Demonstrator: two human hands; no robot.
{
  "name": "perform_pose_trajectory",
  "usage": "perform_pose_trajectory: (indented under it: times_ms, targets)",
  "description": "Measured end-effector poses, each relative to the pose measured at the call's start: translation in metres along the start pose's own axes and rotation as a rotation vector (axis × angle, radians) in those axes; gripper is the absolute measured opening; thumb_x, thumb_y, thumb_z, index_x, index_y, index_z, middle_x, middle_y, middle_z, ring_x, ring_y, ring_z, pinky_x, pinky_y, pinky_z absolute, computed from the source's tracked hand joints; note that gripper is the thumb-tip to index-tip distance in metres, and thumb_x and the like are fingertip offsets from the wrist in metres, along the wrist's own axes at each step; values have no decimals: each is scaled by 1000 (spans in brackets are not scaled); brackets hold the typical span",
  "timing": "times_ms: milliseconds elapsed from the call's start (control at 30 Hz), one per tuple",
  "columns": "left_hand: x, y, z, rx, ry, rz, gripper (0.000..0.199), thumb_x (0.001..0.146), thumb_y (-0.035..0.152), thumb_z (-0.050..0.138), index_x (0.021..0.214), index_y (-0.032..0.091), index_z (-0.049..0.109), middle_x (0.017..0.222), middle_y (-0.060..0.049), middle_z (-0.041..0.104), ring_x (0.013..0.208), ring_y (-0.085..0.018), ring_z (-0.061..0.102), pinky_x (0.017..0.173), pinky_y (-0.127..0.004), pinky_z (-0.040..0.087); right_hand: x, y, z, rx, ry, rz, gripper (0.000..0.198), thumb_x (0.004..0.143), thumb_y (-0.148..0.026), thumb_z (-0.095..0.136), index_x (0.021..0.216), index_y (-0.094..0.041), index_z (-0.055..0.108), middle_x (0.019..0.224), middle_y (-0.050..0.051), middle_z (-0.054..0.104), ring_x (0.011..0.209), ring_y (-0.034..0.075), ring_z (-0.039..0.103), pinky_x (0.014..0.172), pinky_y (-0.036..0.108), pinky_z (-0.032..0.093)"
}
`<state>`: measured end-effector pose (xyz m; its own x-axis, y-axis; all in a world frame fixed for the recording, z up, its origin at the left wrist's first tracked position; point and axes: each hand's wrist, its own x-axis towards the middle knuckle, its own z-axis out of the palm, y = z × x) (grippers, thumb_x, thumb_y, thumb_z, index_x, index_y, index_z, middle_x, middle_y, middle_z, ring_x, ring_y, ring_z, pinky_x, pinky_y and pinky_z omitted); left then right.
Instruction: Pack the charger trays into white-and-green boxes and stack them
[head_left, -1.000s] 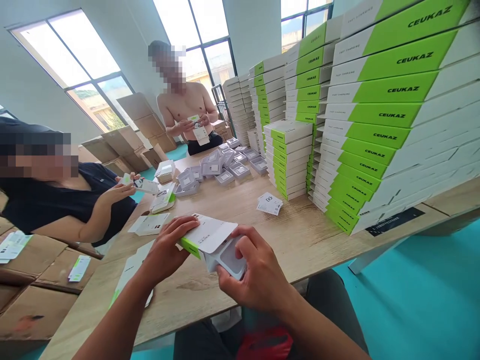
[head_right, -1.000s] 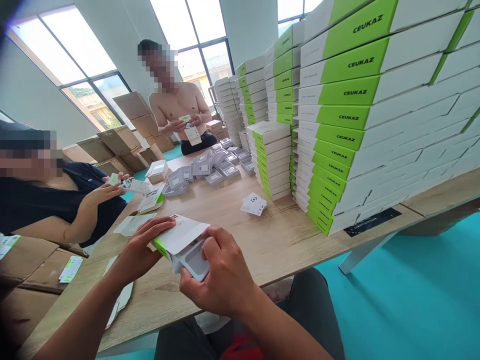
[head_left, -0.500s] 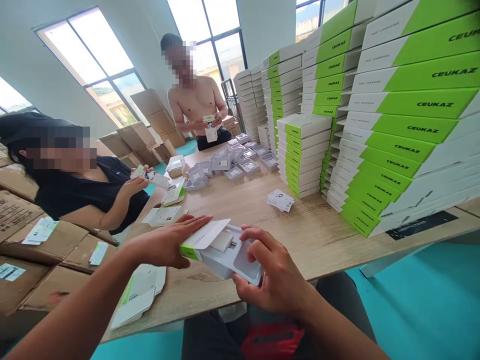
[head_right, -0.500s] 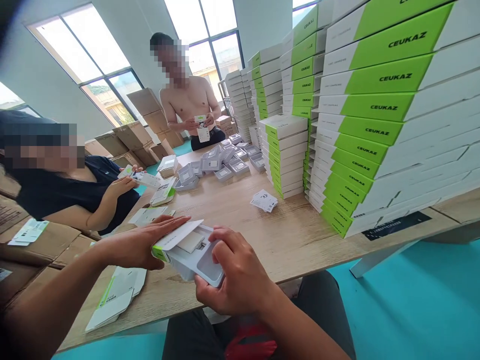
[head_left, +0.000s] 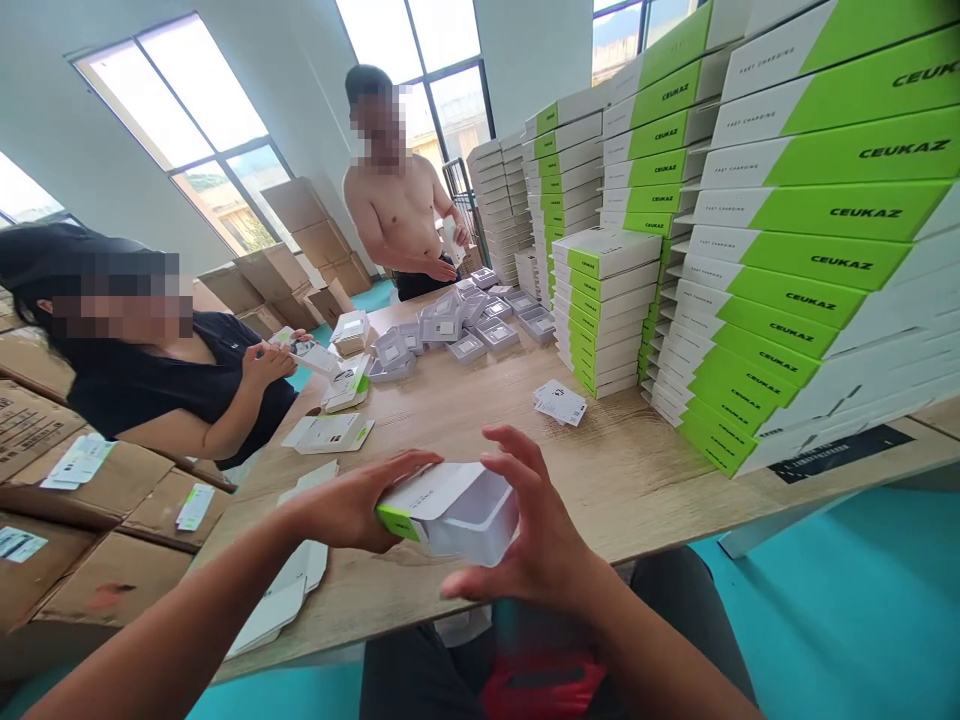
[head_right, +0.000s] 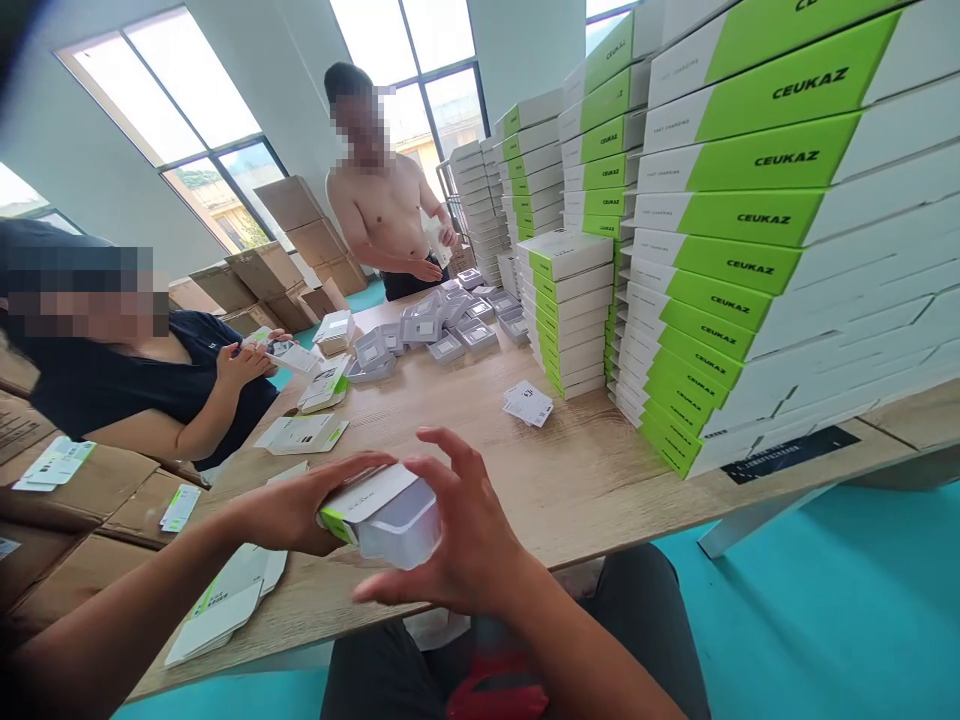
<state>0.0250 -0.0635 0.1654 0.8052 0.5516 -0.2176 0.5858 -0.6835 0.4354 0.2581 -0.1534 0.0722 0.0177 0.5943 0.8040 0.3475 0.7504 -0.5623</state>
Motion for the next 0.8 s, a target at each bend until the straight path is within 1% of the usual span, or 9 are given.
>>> perform_pose_trajectory:
  times_ms: [100, 167, 267, 333, 400, 467, 633, 733, 800]
  targets:
    - [3, -5, 14, -142, -36, 43, 91, 64, 15, 72, 149, 27, 42, 147, -7, 59, 129, -30, 62, 108, -38, 52, 7, -3, -26, 32, -172, -36, 78, 81, -44, 85, 142, -34, 39, 150, 14, 48, 137, 29, 54, 108, 44, 52]
    - [5, -7, 23, -156, -15, 67, 95, 64, 16, 74, 151, 26, 39, 152, -10, 53, 137, -33, 55, 115, -42, 46, 12, -9, -42, 9, -242, -10, 72, 79, -47, 87, 137, -32, 47, 148, 13, 53, 133, 28, 58, 105, 42, 54]
    - [8, -8, 31, -72, 39, 60, 105, 63, 21, 81, 155, 24, 31, 157, -14, 45, 146, -35, 44, 121, -45, 39, 16, -23, -53, -82, -349, 182, 79, 64, -62, 90, 127, -26, 57, 151, 18, 52, 135, 36, 56, 106, 50, 53]
    - [6, -7, 30, -3, 51, 18, 104, 60, 22, 84, 152, 23, 34, 153, -14, 46, 143, -35, 47, 119, -44, 41, 15, -28, -51, -138, -365, 323, 64, 68, -58, 89, 113, -23, 61, 149, 20, 55, 134, 38, 57, 105, 53, 53]
    - [3, -7, 25, 55, 39, -47, 98, 59, 23, 85, 146, 23, 40, 146, -13, 52, 134, -35, 55, 112, -42, 47, 10, -26, -46, -145, -320, 376, 44, 72, -41, 87, 101, -23, 60, 141, 19, 62, 129, 35, 62, 103, 50, 54]
    - [-1, -7, 17, 97, 14, -107, 91, 59, 26, 84, 141, 24, 44, 137, -11, 58, 123, -34, 62, 103, -40, 52, 2, -17, -40, -89, -239, 344, 42, 68, -32, 87, 96, -24, 57, 135, 17, 66, 121, 32, 67, 99, 45, 56]
    - [-3, -1, 1, 169, -27, -155, 86, 58, 29, 85, 136, 25, 48, 124, -6, 64, 111, -31, 67, 92, -35, 54, -22, 13, -11, 90, -29, 277, 42, 70, -42, 83, 91, -25, 50, 128, 14, 67, 112, 30, 69, 88, 40, 58]
    - [0, 6, -2, 209, -14, -160, 86, 58, 26, 85, 137, 25, 50, 125, -6, 64, 112, -31, 66, 94, -36, 53, -32, 17, 13, 71, 41, 292, 59, 69, -60, 85, 104, -25, 52, 131, 15, 60, 119, 32, 64, 92, 43, 57]
    - [3, 8, -2, 169, 14, -142, 90, 59, 27, 85, 142, 26, 48, 133, -7, 62, 117, -31, 65, 97, -36, 53, -35, 15, 23, 35, 113, 273, 93, 61, -76, 84, 129, -25, 46, 139, 18, 50, 130, 36, 56, 101, 50, 54]
